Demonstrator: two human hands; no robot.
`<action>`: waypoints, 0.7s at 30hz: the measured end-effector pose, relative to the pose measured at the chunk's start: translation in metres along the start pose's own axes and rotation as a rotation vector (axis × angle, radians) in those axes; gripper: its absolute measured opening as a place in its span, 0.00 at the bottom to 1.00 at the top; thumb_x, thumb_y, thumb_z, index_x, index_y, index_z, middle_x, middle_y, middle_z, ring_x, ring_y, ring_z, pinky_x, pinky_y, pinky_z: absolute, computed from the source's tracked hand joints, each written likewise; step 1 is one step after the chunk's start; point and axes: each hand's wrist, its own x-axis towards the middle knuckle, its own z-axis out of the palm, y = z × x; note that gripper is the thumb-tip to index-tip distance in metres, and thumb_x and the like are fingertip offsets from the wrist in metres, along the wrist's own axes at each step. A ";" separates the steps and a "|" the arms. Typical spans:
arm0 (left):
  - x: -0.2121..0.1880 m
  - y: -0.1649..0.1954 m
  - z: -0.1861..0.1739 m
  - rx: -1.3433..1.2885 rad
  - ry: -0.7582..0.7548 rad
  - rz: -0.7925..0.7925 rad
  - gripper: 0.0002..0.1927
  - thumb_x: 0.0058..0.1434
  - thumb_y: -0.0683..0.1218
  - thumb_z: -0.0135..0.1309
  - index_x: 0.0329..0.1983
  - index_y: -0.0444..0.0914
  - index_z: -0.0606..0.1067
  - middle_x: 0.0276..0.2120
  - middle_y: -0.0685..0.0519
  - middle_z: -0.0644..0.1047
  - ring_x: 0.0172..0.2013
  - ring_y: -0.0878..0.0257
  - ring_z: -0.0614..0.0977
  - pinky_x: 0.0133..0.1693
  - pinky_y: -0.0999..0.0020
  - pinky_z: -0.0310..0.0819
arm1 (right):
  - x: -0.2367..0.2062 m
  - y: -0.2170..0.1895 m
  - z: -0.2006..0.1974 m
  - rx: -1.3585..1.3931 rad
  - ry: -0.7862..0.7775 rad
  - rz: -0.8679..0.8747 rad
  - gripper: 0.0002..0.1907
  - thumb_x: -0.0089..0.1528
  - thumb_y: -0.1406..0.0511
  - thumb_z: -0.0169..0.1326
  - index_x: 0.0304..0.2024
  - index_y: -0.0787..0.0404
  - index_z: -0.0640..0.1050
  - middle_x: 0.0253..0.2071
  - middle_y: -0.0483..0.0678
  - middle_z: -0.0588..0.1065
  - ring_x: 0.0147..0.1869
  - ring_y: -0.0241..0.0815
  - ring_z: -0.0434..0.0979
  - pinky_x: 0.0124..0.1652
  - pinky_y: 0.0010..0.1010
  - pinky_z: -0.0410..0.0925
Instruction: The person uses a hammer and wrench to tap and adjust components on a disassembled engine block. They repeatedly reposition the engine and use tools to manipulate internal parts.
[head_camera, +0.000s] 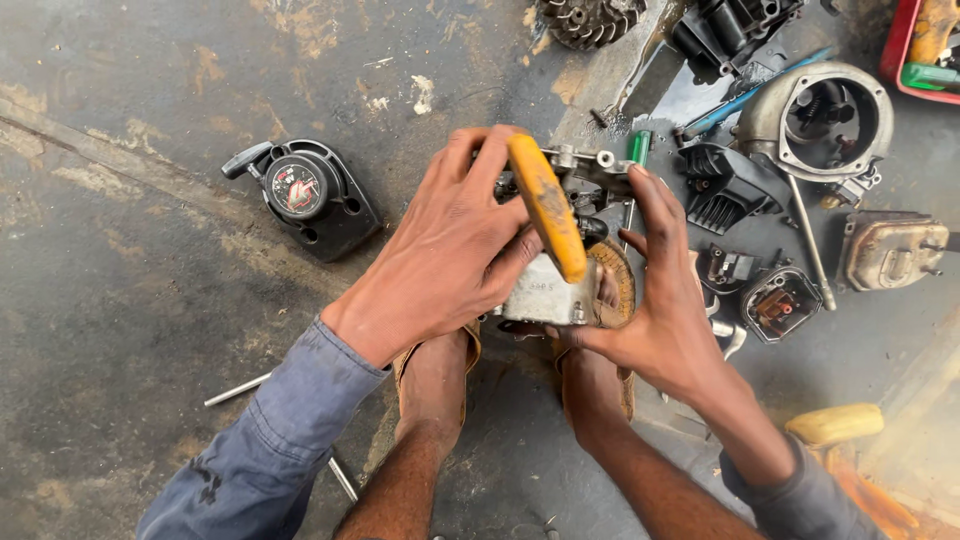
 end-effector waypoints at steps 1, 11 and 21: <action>-0.003 -0.002 0.001 -0.008 0.028 -0.005 0.10 0.66 0.46 0.56 0.42 0.33 0.77 0.63 0.36 0.64 0.65 0.42 0.64 0.65 0.48 0.62 | 0.003 0.001 -0.002 0.008 -0.022 -0.012 0.70 0.40 0.59 0.75 0.78 0.53 0.48 0.77 0.56 0.51 0.80 0.57 0.57 0.66 0.49 0.64; -0.012 -0.025 0.009 -0.104 0.149 -0.175 0.12 0.68 0.44 0.52 0.53 0.38 0.76 0.62 0.44 0.67 0.62 0.42 0.62 0.68 0.46 0.56 | 0.058 -0.004 -0.015 0.073 -0.230 -0.085 0.61 0.41 0.56 0.76 0.74 0.49 0.62 0.79 0.55 0.50 0.82 0.58 0.55 0.64 0.49 0.65; -0.013 -0.020 0.013 -0.020 0.214 -0.219 0.20 0.73 0.48 0.52 0.67 0.56 0.72 0.60 0.39 0.69 0.66 0.42 0.65 0.68 0.48 0.58 | 0.043 0.000 -0.020 0.047 -0.148 -0.013 0.44 0.45 0.61 0.74 0.64 0.54 0.75 0.74 0.51 0.64 0.75 0.48 0.67 0.61 0.42 0.69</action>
